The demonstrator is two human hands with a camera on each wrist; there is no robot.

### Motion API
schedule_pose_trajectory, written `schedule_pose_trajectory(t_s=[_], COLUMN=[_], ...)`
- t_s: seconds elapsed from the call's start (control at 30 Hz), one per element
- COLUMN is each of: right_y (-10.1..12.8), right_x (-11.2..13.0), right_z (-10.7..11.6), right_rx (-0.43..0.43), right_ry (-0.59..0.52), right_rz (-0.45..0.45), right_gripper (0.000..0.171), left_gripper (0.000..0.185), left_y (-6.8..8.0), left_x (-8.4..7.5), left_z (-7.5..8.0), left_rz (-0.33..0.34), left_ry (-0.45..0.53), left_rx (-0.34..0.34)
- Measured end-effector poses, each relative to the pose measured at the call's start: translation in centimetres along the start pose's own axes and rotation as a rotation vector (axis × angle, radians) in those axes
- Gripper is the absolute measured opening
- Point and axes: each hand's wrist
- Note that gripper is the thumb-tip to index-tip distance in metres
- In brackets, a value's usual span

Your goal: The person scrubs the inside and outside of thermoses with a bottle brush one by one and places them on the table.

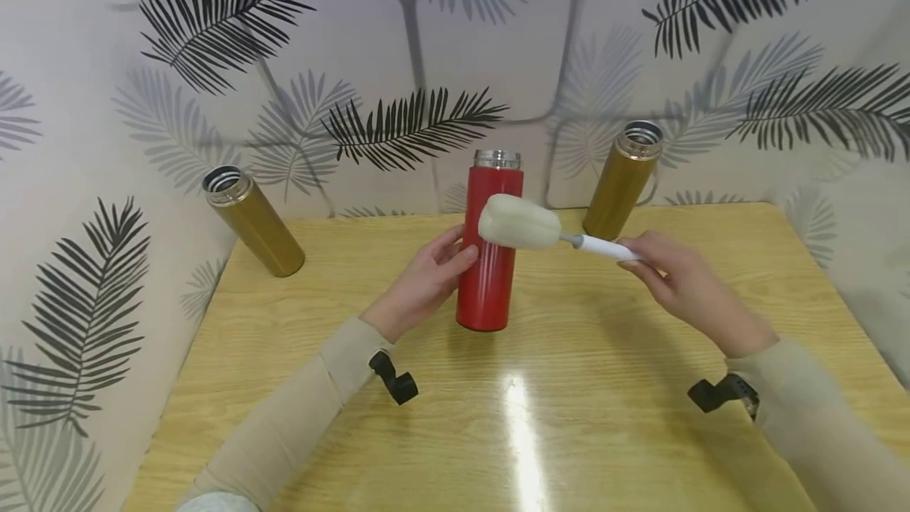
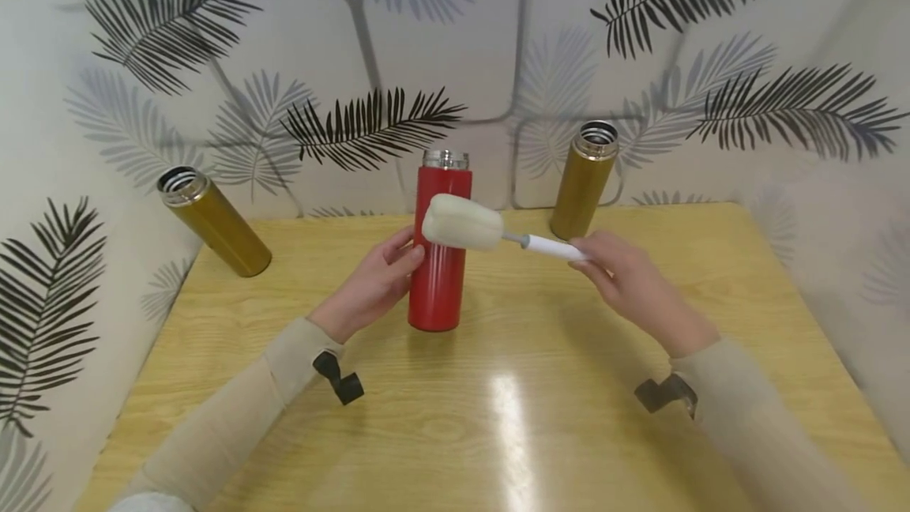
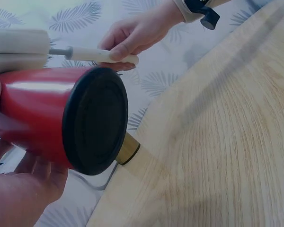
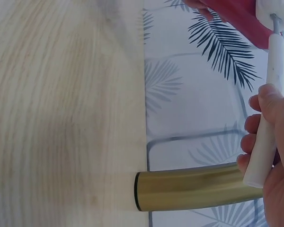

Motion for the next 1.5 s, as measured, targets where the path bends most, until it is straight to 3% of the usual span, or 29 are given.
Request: schedule_pose_trajectory(t_s=[0.2, 0.3, 0.43, 0.6, 1.0, 1.2, 1.3, 1.5], right_y=[1.1, 1.6, 2.1, 2.8, 3.2, 2.2, 1.9, 1.6], right_x=[-0.4, -0.5, -0.4, -0.1, -0.2, -0.2, -0.1, -0.2], right_z=[-0.5, -0.9, -1.1, -1.0, -1.0, -0.9, -0.8, -0.5], right_rx=[0.036, 0.055, 0.100, 0.126, 0.127, 0.075, 0.064, 0.033], right_ry=[-0.044, -0.062, -0.063, -0.070, -0.077, -0.075, -0.071, -0.038], right_rz=[0.024, 0.019, -0.005, -0.012, 0.033, 0.067, 0.062, 0.078], right_gripper=[0.017, 0.038, 0.017, 0.039, 0.015, 0.041, 0.046, 0.046], left_gripper=[0.054, 0.050, 0.049, 0.050, 0.039, 0.022, 0.026, 0.061], left_y=[-0.1, -0.2, -0.3, -0.3, -0.3, -0.2, -0.1, -0.2], left_x=[-0.3, -0.5, -0.5, -0.7, -0.9, -0.5, -0.3, 0.0], left_z=[0.1, 0.3, 0.5, 0.6, 0.5, 0.3, 0.4, 0.6], left_rz=[-0.028, -0.038, -0.042, -0.054, -0.069, -0.102, -0.125, -0.142], left_ry=[0.009, 0.034, 0.089, 0.134, 0.225, 0.261, 0.258, 0.251], left_rx=[-0.042, -0.076, -0.103, -0.110, -0.129, -0.105, -0.072, -0.015])
Point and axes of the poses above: each hand's wrist, its own y-axis away from the middle knuckle, its own z-axis out of the back of the hand, x = y × z, and after that the axes turned 14 degrees about -y, right-handed
